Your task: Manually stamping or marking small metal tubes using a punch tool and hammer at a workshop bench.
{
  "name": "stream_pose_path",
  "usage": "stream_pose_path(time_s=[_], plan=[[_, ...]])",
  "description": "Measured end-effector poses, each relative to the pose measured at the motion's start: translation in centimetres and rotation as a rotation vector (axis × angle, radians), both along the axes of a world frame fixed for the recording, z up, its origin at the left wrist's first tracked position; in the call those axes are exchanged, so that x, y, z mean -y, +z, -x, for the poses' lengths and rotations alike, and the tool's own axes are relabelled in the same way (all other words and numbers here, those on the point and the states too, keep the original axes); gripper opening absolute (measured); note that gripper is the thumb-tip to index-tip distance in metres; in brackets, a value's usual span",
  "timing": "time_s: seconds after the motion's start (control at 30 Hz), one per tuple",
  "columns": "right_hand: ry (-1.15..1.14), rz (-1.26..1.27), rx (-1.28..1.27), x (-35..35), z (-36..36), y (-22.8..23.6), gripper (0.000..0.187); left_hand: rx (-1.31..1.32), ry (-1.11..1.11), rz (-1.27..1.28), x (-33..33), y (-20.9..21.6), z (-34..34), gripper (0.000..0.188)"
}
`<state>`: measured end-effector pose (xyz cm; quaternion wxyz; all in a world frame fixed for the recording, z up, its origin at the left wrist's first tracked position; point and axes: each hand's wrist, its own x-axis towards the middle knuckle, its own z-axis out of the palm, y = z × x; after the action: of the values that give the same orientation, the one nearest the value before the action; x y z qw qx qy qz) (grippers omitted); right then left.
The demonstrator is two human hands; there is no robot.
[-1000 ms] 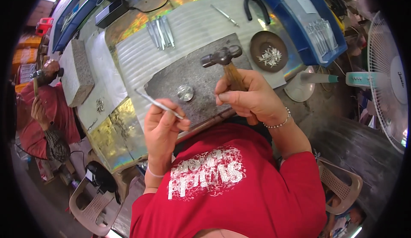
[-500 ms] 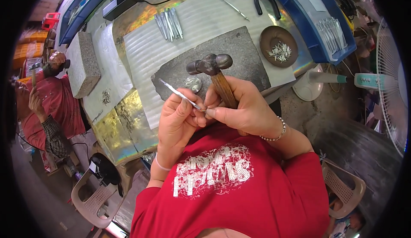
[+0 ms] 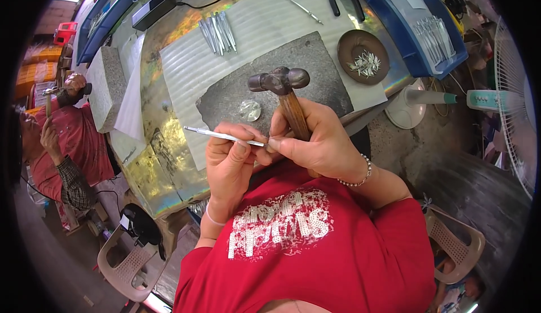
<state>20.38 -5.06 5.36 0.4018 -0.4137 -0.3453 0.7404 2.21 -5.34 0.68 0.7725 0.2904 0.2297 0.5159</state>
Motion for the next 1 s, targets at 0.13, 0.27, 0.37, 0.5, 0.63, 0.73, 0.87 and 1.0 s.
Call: stream_pose_path(time_s=[0.13, 0.27, 0.37, 0.5, 0.63, 0.73, 0.87, 1.0], plan=[[-0.067, -0.036, -0.003, 0.5, 0.4, -0.3, 0.015, 0.026, 0.020, -0.022, 0.3, -0.5, -0.3, 0.014], [-0.129, -0.069, -0.007, 1.2, 1.2, -0.5, 0.012, -0.071, 0.114, -0.116, 0.7, -1.1, -0.8, 0.012], [-0.153, -0.156, 0.070, 1.6, 1.6, -0.8, 0.011, -0.160, 0.158, -0.191, 1.1, -1.1, -1.0, 0.012], [-0.130, -0.238, 0.147, 1.9, 1.5, -1.1, 0.009, -0.086, 0.137, -0.048, 1.6, -1.1, -0.6, 0.012], [-0.075, -0.158, 0.266, 0.9, 0.8, -1.9, 0.021, 0.081, 0.091, 0.098, 1.1, -1.2, 0.6, 0.011], [-0.008, -0.293, 0.562, -1.1, 0.6, -2.4, 0.031, 0.043, 0.169, 0.083, 0.2, -1.2, 1.7, 0.010], [-0.043, -0.785, 0.825, -3.5, 2.2, -4.4, 0.044, -0.093, 0.237, 0.007, -1.4, -1.5, 3.0, 0.008], [0.239, -0.806, 0.856, -4.7, 2.4, -4.3, 0.041, -0.287, 0.203, -0.042, -1.6, -1.5, 3.5, 0.008]])
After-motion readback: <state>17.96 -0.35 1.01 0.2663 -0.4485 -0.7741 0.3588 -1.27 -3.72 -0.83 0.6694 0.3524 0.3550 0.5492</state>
